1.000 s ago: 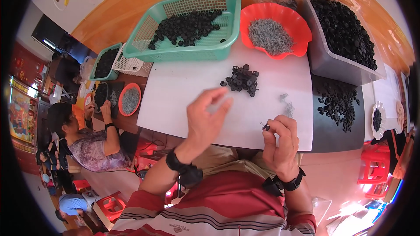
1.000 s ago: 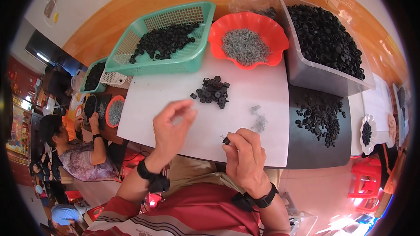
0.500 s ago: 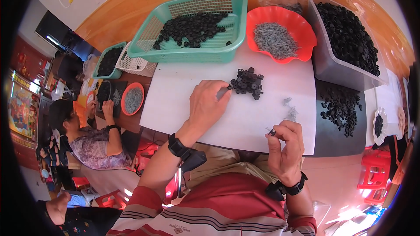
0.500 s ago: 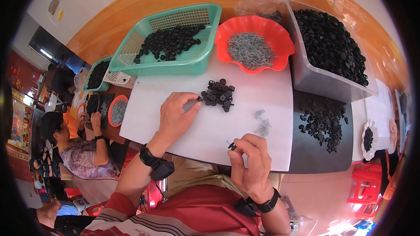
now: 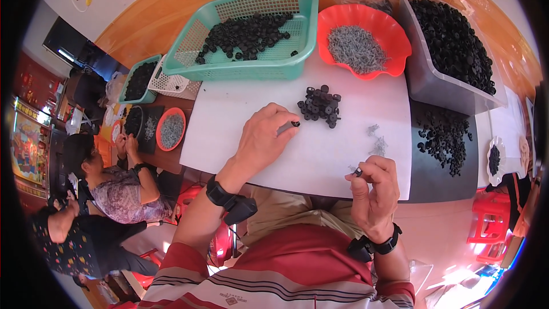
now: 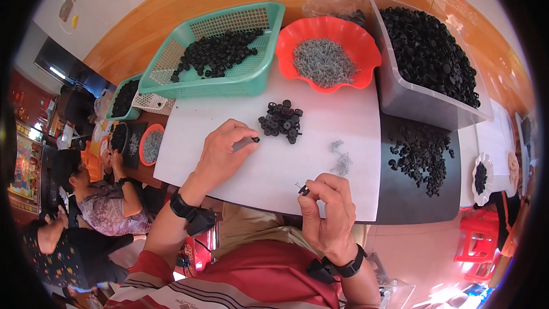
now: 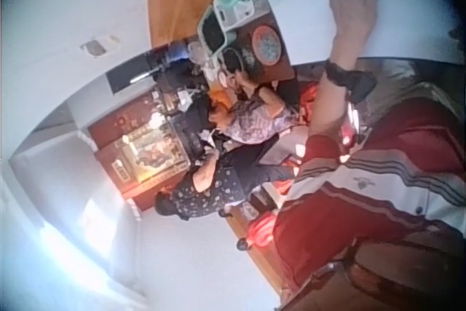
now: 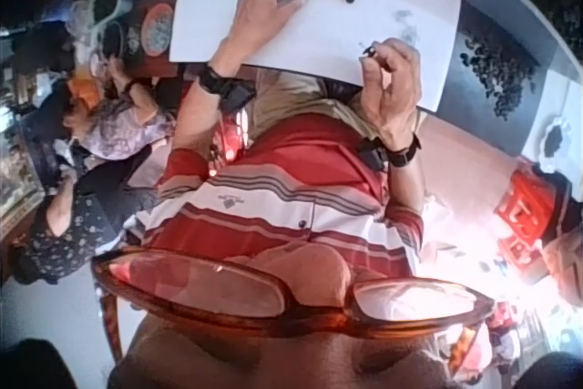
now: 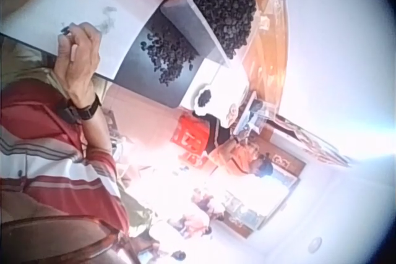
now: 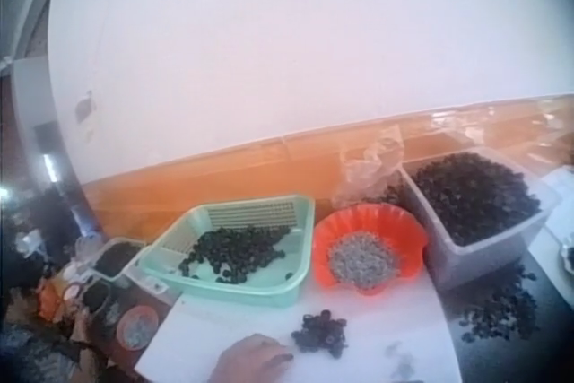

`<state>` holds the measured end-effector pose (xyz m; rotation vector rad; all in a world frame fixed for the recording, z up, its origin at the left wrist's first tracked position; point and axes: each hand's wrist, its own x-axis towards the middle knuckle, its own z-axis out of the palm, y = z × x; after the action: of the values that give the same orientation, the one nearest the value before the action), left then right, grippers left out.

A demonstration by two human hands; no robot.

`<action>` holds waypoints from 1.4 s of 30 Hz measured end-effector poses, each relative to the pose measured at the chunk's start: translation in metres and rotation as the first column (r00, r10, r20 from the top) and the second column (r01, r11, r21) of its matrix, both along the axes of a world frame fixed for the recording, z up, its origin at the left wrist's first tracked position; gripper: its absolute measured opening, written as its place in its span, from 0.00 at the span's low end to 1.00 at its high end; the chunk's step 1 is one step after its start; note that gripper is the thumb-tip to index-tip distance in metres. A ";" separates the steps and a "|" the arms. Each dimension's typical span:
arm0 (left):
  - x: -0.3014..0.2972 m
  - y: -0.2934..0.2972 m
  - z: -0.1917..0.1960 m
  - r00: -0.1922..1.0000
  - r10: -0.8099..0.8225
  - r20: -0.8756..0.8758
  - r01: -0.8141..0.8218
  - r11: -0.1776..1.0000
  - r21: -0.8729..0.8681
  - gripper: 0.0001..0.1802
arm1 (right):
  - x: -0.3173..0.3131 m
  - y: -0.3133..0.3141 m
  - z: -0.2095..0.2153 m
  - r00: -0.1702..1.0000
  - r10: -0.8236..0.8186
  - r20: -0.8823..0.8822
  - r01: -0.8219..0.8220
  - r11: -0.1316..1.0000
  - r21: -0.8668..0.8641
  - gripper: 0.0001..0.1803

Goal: Assembling small black plastic components by hand in a shoe manufacturing environment.

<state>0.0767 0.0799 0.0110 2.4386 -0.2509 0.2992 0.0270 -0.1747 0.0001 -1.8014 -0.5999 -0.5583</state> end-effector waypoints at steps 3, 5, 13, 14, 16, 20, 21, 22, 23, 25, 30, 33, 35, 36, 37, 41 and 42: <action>0.001 0.004 0.001 0.993 -0.099 0.065 0.097 0.995 0.037 0.10 | -0.001 0.000 -0.003 1.000 0.001 -0.007 -0.001 1.000 0.018 0.14; 0.000 0.006 0.002 0.990 -0.124 0.061 0.121 0.992 0.045 0.09 | -0.001 0.000 -0.003 1.000 0.005 -0.013 -0.004 1.000 0.025 0.14; 0.004 0.009 0.016 0.979 -0.203 0.003 0.201 0.972 0.121 0.08 | -0.003 -0.001 -0.003 0.999 0.008 -0.032 -0.008 1.000 0.021 0.14; 0.004 0.010 0.017 0.976 -0.219 0.001 0.217 0.966 0.144 0.08 | -0.003 -0.001 -0.003 0.999 0.008 -0.032 -0.007 1.000 0.021 0.14; 0.005 0.010 0.016 0.972 -0.237 -0.002 0.234 0.958 0.166 0.08 | -0.003 -0.001 -0.004 0.999 0.007 -0.033 -0.007 1.000 0.023 0.14; 0.005 0.013 0.013 0.967 -0.253 0.018 0.249 0.959 0.134 0.08 | -0.004 -0.001 -0.003 0.999 0.014 -0.050 -0.012 0.999 0.041 0.14; 0.005 0.013 0.012 0.967 -0.255 -0.012 0.254 0.960 0.120 0.08 | -0.004 -0.001 -0.003 0.998 0.010 -0.054 -0.008 0.999 0.043 0.14; 0.005 0.011 0.014 0.967 -0.255 -0.012 0.255 0.959 0.120 0.08 | -0.005 -0.001 -0.003 0.998 0.006 -0.059 -0.003 0.999 0.045 0.14; 0.004 0.008 0.016 0.970 -0.233 -0.075 0.237 0.970 0.061 0.08 | -0.005 -0.001 -0.003 0.998 0.003 -0.059 -0.001 0.999 0.045 0.14; 0.001 0.004 0.014 0.966 -0.216 -0.139 0.218 0.976 0.001 0.08 | -0.004 -0.002 -0.004 0.998 0.006 -0.062 -0.003 0.999 0.049 0.14; -0.008 0.003 0.001 0.906 -0.338 -0.256 0.090 0.743 -0.663 0.10 | -0.003 0.000 -0.004 0.998 0.012 -0.065 -0.008 0.998 0.060 0.15; -0.015 -0.003 0.006 0.823 -0.370 -0.430 -0.140 0.602 -0.786 0.10 | -0.001 0.002 -0.006 0.998 0.022 -0.055 -0.018 0.998 0.068 0.15; -0.021 -0.005 0.006 0.800 -0.406 -0.441 -0.199 0.514 -0.835 0.10 | 0.000 0.004 -0.006 0.999 0.027 -0.046 -0.024 0.997 0.073 0.15; -0.023 -0.006 0.006 0.780 -0.440 -0.446 -0.260 0.419 -0.870 0.11 | 0.001 0.005 -0.006 0.998 0.041 -0.040 -0.037 0.996 0.080 0.14; -0.026 -0.008 0.006 0.778 -0.442 -0.447 -0.262 0.419 -0.869 0.11 | 0.001 0.006 -0.006 0.998 0.054 -0.035 -0.051 0.995 0.087 0.14; -0.032 -0.011 0.002 0.758 -0.535 -0.373 -0.307 0.212 -0.928 0.11 | 0.002 0.010 -0.005 0.997 0.066 -0.048 -0.061 0.994 0.092 0.14; -0.033 -0.011 0.000 0.752 -0.556 -0.352 -0.319 0.160 -0.934 0.10 | 0.003 0.011 -0.005 0.996 0.074 -0.049 -0.068 0.992 0.105 0.14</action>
<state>0.0438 0.0687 0.0107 0.9509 0.0821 -0.4336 0.0298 -0.1641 -0.0054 -1.6859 -0.5868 -0.4837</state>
